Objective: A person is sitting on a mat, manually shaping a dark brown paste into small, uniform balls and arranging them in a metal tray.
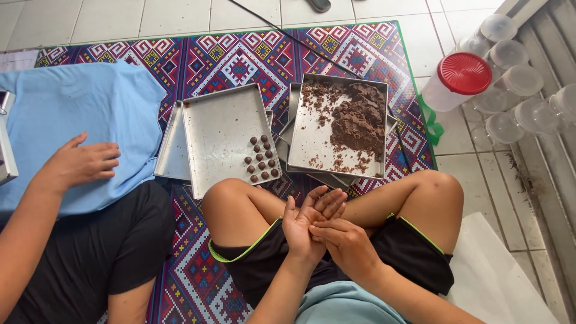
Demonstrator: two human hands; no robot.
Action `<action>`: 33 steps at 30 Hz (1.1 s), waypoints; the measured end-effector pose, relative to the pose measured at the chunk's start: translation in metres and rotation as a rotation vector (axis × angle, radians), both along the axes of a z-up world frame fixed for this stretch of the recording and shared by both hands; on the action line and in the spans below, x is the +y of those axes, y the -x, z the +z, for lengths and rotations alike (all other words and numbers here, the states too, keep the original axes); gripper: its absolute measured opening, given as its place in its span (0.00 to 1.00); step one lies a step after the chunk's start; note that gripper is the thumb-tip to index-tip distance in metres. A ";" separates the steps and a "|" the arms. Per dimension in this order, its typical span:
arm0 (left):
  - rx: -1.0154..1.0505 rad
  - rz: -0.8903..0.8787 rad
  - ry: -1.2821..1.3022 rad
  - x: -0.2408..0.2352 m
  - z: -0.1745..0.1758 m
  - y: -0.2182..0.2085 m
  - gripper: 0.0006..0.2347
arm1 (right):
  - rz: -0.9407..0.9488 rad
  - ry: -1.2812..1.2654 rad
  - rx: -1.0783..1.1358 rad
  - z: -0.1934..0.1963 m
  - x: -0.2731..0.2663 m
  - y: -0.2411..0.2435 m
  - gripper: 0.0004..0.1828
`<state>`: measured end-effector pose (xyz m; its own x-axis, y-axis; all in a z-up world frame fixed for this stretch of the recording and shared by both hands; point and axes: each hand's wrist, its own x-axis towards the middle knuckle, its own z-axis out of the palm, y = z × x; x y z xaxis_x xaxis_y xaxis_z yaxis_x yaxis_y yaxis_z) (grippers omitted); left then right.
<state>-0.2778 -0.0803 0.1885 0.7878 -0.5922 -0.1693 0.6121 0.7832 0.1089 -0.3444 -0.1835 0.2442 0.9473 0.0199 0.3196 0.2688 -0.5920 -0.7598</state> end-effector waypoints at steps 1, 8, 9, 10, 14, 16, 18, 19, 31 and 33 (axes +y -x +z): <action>-0.004 0.000 0.002 -0.002 0.003 0.001 0.30 | 0.000 0.002 -0.004 0.001 0.000 0.002 0.13; 0.075 -0.034 -0.142 -0.002 0.016 0.001 0.29 | -0.009 0.075 -0.013 0.019 0.000 0.003 0.12; 0.085 -0.029 -0.172 -0.003 0.019 0.000 0.28 | -0.007 0.098 0.004 0.025 0.000 0.001 0.13; 0.082 -0.030 -0.171 -0.003 0.020 0.001 0.28 | -0.009 0.099 0.001 0.031 -0.002 0.001 0.13; 0.113 -0.049 -0.158 -0.001 0.019 0.005 0.27 | 0.051 0.110 0.022 0.029 -0.003 0.004 0.17; 0.111 -0.056 -0.146 0.001 0.021 0.006 0.27 | 0.048 0.091 0.022 0.025 -0.004 0.004 0.13; 0.101 -0.043 -0.156 0.004 0.025 0.007 0.27 | 0.023 -0.139 0.159 0.029 -0.004 0.003 0.14; 0.100 -0.044 -0.156 0.004 0.026 0.009 0.27 | 0.022 -0.139 0.158 0.029 -0.003 0.004 0.14; 0.012 0.004 -0.043 0.004 0.020 0.019 0.27 | -0.052 0.057 -0.005 0.022 0.008 0.022 0.15; 0.072 0.000 -0.063 0.001 0.020 0.022 0.27 | -0.067 0.044 -0.032 0.021 0.010 0.025 0.15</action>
